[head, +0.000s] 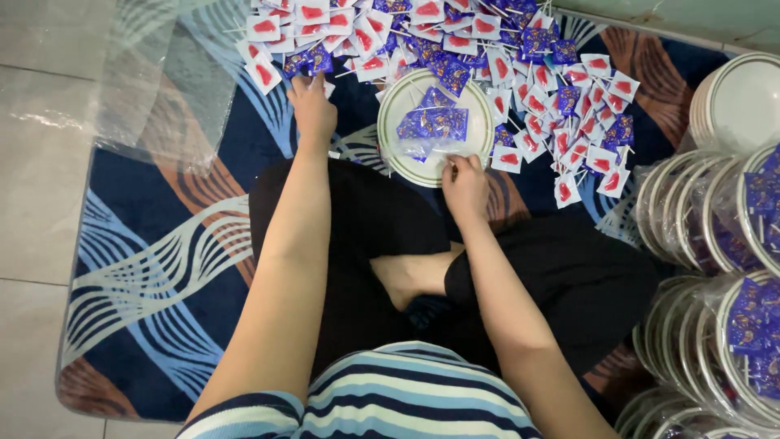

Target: Packing small sachets into plastic-wrapped plates and stacking them

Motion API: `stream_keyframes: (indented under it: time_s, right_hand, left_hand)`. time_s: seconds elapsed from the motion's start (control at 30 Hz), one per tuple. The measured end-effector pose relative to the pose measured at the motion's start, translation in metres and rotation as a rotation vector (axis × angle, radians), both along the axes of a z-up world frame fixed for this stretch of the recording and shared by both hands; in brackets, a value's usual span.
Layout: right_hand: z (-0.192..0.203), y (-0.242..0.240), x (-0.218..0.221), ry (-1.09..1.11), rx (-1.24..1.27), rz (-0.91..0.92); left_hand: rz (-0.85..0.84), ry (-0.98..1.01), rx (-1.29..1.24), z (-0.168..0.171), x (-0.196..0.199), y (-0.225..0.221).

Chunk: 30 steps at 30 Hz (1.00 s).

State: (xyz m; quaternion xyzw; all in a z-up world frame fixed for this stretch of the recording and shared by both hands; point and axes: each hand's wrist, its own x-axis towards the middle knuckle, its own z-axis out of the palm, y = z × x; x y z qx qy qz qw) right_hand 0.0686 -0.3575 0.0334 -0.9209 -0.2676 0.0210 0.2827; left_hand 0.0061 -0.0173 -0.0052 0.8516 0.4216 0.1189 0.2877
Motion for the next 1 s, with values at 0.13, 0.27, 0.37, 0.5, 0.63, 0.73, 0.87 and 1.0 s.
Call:
stream_keyframes:
  time_s: [0.13,0.27,0.37,0.5,0.63,0.73,0.87,1.0]
  right_hand:
    - [0.012,-0.008,-0.009,0.097,0.086,-0.012]
    - [0.006,-0.014,-0.013,-0.023,0.223,-0.009]
    - [0.008,-0.013,-0.020,-0.033,0.268,-0.015]
    - [0.038,0.003,-0.038,-0.072,0.403,0.068]
    - [0.037,0.016,-0.046,-0.130,0.459,0.142]
    - [0.035,0.019,-0.041,-0.118,0.407,0.179]
    - [0.036,0.019,-0.033,-0.140,0.309,0.196]
    - [0.039,0.011,-0.026,-0.129,0.278,0.204]
  left_hand:
    - [-0.021,0.108,0.002,-0.003,-0.007,0.005]
    - [-0.031,0.092,-0.148,-0.062,-0.002,0.019]
    - [0.047,-0.083,-0.457,-0.054,0.001,0.007]
    - [-0.102,-0.347,-0.953,0.065,-0.017,-0.047]
    - [-0.226,-0.268,-1.030,0.089,-0.028,-0.068]
    - [-0.316,-0.197,-1.050,0.071,-0.023,-0.065]
    - [-0.395,-0.190,-1.054,0.063,-0.017,-0.069]
    - [-0.357,-0.256,-1.066,0.074,-0.022,-0.073]
